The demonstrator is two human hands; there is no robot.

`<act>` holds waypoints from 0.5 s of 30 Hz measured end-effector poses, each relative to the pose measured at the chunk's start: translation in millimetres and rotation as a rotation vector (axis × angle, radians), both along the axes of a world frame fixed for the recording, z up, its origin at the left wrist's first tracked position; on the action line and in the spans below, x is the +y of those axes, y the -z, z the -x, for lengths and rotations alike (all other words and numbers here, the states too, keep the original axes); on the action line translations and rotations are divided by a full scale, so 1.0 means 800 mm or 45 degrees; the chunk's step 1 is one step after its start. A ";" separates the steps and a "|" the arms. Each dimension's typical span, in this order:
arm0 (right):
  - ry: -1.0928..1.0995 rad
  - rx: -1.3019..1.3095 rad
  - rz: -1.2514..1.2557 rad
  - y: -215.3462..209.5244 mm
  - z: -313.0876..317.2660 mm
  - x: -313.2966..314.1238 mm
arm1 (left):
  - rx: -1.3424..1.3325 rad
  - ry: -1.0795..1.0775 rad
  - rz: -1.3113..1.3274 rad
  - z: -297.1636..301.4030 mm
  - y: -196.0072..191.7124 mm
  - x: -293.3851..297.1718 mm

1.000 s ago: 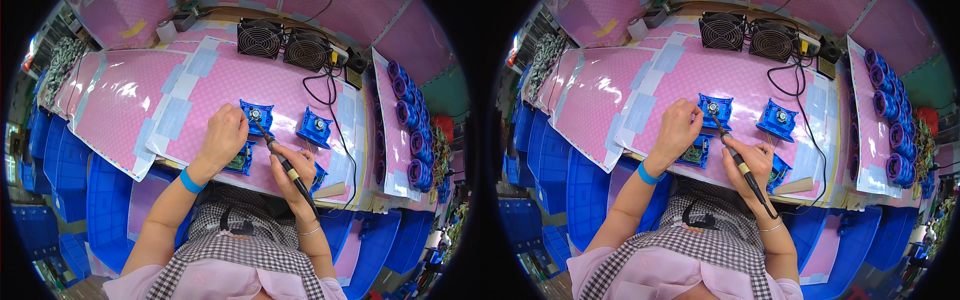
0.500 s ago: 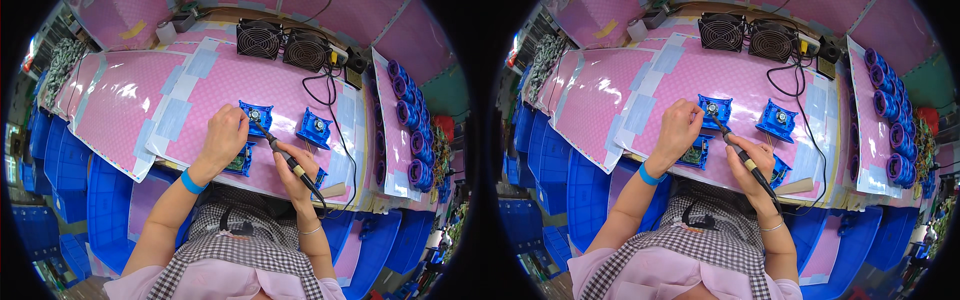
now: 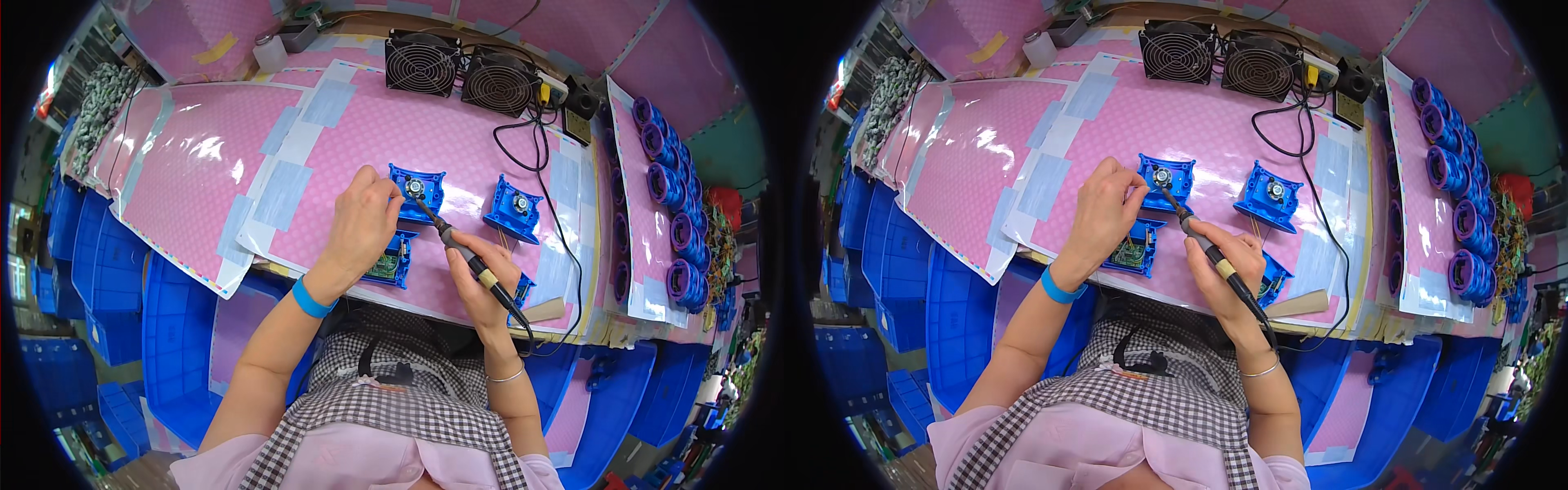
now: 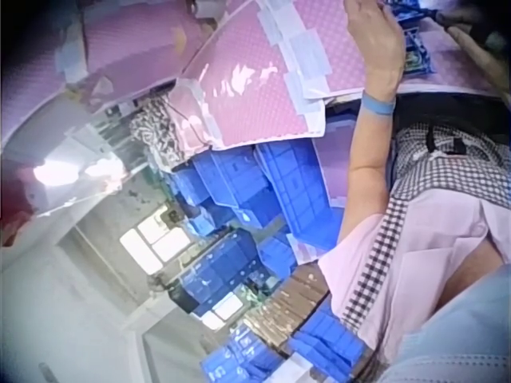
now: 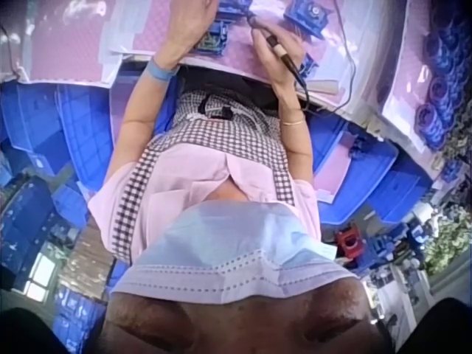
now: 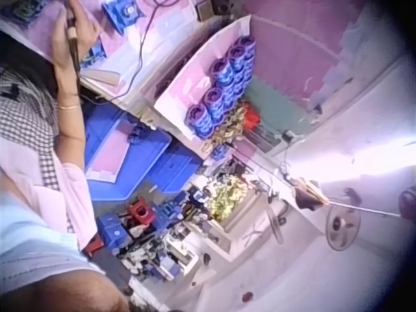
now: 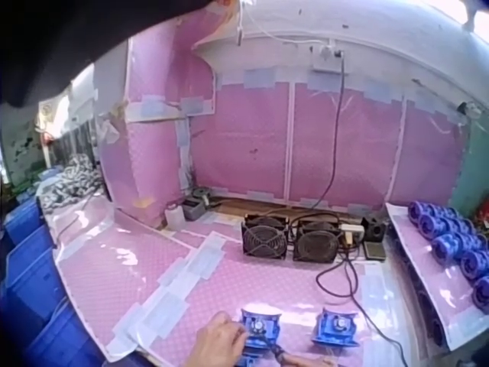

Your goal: Soldering components onto small electronic fans at a factory workstation.

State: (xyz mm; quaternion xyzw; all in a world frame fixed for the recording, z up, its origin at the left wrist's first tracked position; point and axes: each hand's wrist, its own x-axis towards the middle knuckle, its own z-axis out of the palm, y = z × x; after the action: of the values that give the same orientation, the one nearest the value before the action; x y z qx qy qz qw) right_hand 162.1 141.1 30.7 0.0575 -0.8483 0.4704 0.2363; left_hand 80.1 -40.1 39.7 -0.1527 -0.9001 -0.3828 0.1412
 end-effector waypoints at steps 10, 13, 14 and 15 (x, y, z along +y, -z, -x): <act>-0.003 0.000 0.007 0.001 0.000 -0.001 | -0.034 -0.036 -0.069 -0.001 -0.001 -0.005; 0.005 -0.005 0.001 0.002 0.000 -0.001 | -0.056 -0.038 -0.091 0.000 -0.001 -0.004; 0.003 -0.002 0.001 0.002 0.000 -0.001 | -0.056 -0.037 -0.092 0.000 0.000 -0.004; 0.001 0.000 0.002 0.002 0.000 -0.001 | -0.039 -0.029 -0.089 0.001 0.002 -0.004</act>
State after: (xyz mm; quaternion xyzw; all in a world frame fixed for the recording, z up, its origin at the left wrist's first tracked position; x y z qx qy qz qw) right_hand 162.3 140.2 29.4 0.0570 -0.8480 0.4708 0.2365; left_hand 79.4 -43.4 38.3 -0.1314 -0.8899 -0.4147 0.1371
